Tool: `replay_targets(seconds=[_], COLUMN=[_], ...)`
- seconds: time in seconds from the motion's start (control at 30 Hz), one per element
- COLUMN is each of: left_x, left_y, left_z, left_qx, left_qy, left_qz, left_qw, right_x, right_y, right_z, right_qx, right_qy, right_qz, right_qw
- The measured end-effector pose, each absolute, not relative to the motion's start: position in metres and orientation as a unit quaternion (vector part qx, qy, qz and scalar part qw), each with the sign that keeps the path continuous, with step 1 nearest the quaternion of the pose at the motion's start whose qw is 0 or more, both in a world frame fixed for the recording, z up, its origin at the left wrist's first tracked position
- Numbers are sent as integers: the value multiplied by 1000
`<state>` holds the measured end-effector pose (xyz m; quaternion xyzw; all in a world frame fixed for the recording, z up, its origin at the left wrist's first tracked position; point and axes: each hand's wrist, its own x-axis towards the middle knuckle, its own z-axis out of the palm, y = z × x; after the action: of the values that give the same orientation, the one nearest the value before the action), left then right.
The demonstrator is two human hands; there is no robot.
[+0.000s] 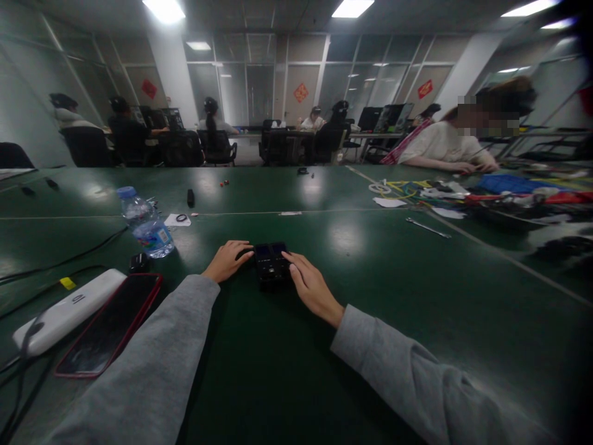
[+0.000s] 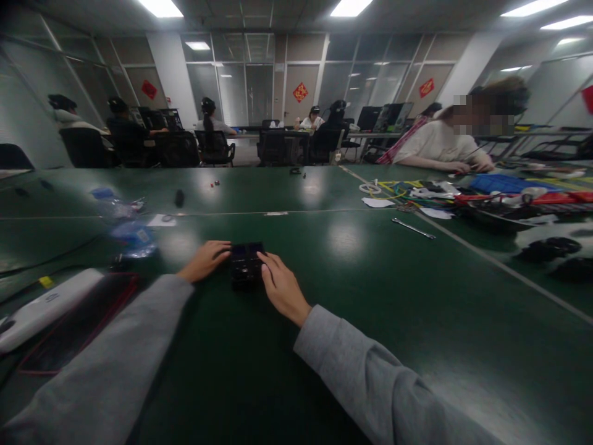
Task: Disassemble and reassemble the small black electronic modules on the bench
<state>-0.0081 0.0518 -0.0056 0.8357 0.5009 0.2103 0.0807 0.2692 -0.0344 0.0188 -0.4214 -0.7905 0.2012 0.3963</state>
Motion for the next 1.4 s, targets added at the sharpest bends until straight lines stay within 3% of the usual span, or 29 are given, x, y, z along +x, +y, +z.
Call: replay_targets(seconds=[0.8,1.03,1.4], left_x=[-7,-7,-7], left_y=[51,49,49], left_z=[-5,-3,-4], left_qx=[836,837,837], left_qy=[504,502,501], left_qz=[203,201,204], left_qw=[82,84,87], right_x=[267,269,267], right_y=[-33,-39,-35], right_z=[19,23,14], right_qx=[-422,-428,-414], right_qy=[-768,-812,-843], right_qz=[174,162,153], right_qw=[448,362,307])
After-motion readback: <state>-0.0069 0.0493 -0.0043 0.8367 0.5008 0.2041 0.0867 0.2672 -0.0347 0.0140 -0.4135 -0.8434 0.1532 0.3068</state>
